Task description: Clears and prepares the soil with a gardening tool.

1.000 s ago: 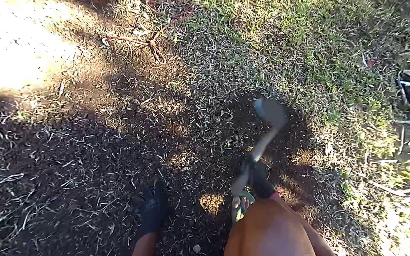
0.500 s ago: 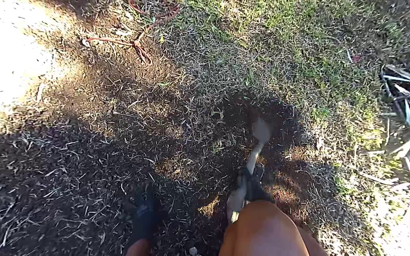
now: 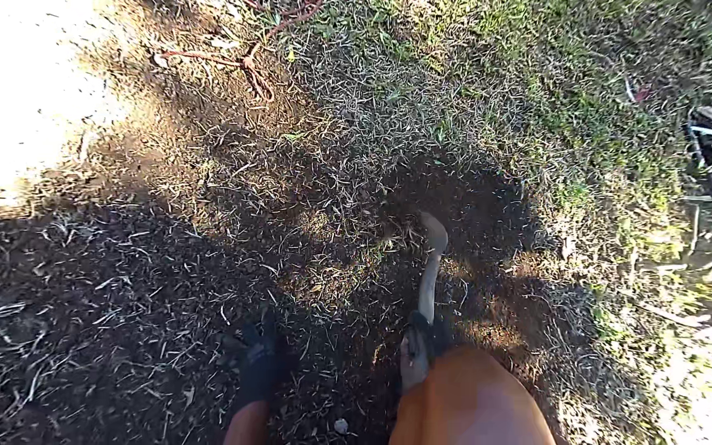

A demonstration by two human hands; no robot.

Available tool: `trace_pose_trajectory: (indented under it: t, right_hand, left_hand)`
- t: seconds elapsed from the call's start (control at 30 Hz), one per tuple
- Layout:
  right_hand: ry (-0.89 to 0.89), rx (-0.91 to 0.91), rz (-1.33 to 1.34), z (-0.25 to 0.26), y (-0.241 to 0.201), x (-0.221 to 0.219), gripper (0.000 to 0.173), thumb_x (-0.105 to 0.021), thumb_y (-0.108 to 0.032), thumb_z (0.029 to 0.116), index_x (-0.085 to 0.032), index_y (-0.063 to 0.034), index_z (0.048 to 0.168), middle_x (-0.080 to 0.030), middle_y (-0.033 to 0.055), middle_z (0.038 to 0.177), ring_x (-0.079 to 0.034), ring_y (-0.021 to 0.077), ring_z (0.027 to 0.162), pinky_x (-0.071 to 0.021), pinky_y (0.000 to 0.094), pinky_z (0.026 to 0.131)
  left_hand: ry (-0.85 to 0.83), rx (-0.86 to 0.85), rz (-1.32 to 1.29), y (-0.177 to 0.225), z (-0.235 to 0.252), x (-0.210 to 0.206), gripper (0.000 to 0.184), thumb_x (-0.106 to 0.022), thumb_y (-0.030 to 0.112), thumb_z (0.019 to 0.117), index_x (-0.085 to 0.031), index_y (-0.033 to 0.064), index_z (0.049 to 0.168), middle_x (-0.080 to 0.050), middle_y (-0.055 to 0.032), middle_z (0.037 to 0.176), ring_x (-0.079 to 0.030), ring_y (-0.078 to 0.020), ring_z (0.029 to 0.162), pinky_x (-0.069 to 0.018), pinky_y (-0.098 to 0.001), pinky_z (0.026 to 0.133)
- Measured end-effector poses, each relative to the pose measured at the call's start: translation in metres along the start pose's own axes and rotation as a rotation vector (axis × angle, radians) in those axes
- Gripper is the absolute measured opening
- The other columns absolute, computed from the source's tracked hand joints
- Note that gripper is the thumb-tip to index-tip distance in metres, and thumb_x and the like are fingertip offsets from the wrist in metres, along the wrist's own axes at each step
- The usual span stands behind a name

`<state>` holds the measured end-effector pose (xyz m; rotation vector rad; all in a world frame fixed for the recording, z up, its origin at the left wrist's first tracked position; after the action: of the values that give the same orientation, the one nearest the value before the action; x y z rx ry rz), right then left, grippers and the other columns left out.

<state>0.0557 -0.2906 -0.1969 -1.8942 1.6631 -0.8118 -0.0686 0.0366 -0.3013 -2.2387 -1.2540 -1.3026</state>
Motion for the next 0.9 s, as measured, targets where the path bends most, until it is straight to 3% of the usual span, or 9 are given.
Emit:
trace_pose_trajectory:
  t: [0.1, 0.27, 0.33, 0.4, 0.47, 0.57, 0.73, 0.83, 0.9]
  right_hand:
    - [-0.164, 0.056, -0.108, 0.03, 0.023, 0.022, 0.049, -0.06, -0.04, 0.1027, -0.056, 0.0025, 0.128, -0.069, 0.011, 0.079, -0.066, 0.0162, 0.062, -0.0598, 0.0351, 0.058]
    - [0.072, 0.1, 0.293, 0.057, -0.041, 0.02, 0.024, -0.048, -0.028, 0.1091, -0.054, -0.0054, 0.115, -0.056, 0.0008, 0.07, -0.055, 0.0092, 0.054, -0.0533, 0.0266, 0.053]
    - [0.183, 0.079, 0.359, 0.048, -0.078, 0.0, 0.026, -0.042, -0.028, 0.111, -0.054, -0.0055, 0.108, -0.054, -0.0012, 0.071, -0.054, 0.006, 0.056, -0.052, 0.0209, 0.055]
    - [0.128, 0.034, 0.192, 0.025, -0.094, -0.023, 0.029, -0.035, -0.024, 0.1126, -0.054, -0.0019, 0.11, -0.054, -0.0003, 0.073, -0.054, 0.0048, 0.058, -0.0521, 0.0187, 0.06]
    - [-0.041, -0.04, -0.18, -0.005, -0.093, -0.038, 0.031, -0.038, -0.018, 0.1116, -0.054, 0.0045, 0.126, -0.059, 0.0058, 0.08, -0.057, 0.0094, 0.064, -0.0536, 0.0246, 0.067]
    - [-0.145, -0.114, -0.356, -0.006, -0.075, -0.031, 0.035, -0.046, -0.025, 0.1101, -0.048, 0.0002, 0.134, -0.057, 0.0043, 0.075, -0.055, 0.0107, 0.057, -0.0539, 0.0277, 0.061]
    - [-0.001, 0.312, 0.222, 0.108, -0.078, 0.023, 0.031, -0.044, -0.028, 0.1103, -0.049, -0.0002, 0.122, -0.059, 0.0021, 0.067, -0.06, 0.0112, 0.054, -0.0568, 0.0283, 0.053]
    - [0.195, 0.395, 0.409, 0.158, -0.117, 0.016, 0.036, -0.039, -0.038, 0.1115, -0.055, -0.0057, 0.113, -0.058, 0.0016, 0.075, -0.059, 0.0126, 0.061, -0.0565, 0.0321, 0.061]
    - [0.149, 0.414, 0.341, 0.178, -0.115, -0.009, 0.037, -0.037, -0.039, 0.1114, -0.053, -0.006, 0.109, -0.056, 0.0009, 0.072, -0.058, 0.0121, 0.06, -0.0561, 0.0323, 0.06]
  left_hand:
    - [-0.014, 0.006, 0.006, 0.003, -0.003, 0.003, 0.13, -0.096, 0.029, 0.0616, -0.017, 0.0279, 0.165, -0.006, -0.0337, 0.166, -0.013, -0.066, 0.146, -0.0282, -0.0824, 0.106]
    - [-0.013, -0.002, 0.014, 0.007, -0.003, 0.006, 0.131, -0.096, 0.03, 0.0623, -0.015, 0.027, 0.165, -0.004, -0.0311, 0.167, -0.009, -0.0656, 0.147, -0.0228, -0.0845, 0.106]
    - [-0.018, 0.002, 0.018, 0.005, -0.001, 0.003, 0.13, -0.095, 0.03, 0.0628, -0.015, 0.0276, 0.165, -0.004, -0.0309, 0.168, -0.009, -0.0651, 0.147, -0.0219, -0.0839, 0.106]
    - [-0.022, 0.01, 0.015, 0.003, 0.0, 0.001, 0.13, -0.096, 0.03, 0.0625, -0.016, 0.0293, 0.165, -0.006, -0.0297, 0.168, -0.012, -0.0642, 0.147, -0.0252, -0.083, 0.106]
    - [-0.019, 0.015, 0.008, 0.003, 0.0, 0.0, 0.131, -0.096, 0.03, 0.062, -0.016, 0.0298, 0.165, -0.007, -0.0294, 0.168, -0.014, -0.0636, 0.147, -0.0276, -0.0824, 0.105]
    - [-0.028, 0.017, 0.007, 0.001, 0.001, -0.001, 0.13, -0.096, 0.029, 0.0614, -0.016, 0.0288, 0.165, -0.005, -0.0297, 0.168, -0.012, -0.0634, 0.148, -0.0286, -0.082, 0.105]
    - [-0.015, 0.018, -0.005, -0.002, 0.002, -0.004, 0.134, -0.098, 0.03, 0.058, -0.017, 0.0294, 0.165, -0.004, -0.0302, 0.168, -0.009, -0.0637, 0.148, -0.0256, -0.0823, 0.107]
    - [-0.027, 0.012, -0.003, 0.002, 0.001, -0.002, 0.133, -0.097, 0.03, 0.059, -0.018, 0.0258, 0.165, -0.004, -0.032, 0.167, -0.012, -0.0643, 0.147, -0.0262, -0.0818, 0.107]
    - [-0.038, 0.023, 0.001, 0.003, 0.001, -0.001, 0.132, -0.097, 0.029, 0.0598, -0.017, 0.027, 0.165, -0.002, -0.0306, 0.168, -0.011, -0.0639, 0.147, -0.0258, -0.0819, 0.107]
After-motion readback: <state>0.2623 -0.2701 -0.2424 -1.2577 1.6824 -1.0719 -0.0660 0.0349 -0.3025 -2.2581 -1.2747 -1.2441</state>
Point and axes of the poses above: each hand's wrist, its own z-axis towards the middle knuckle, its own x-axis out of the back of the hand, y = z × x, the point moved 6 cm from there along z, towards the middle knuckle
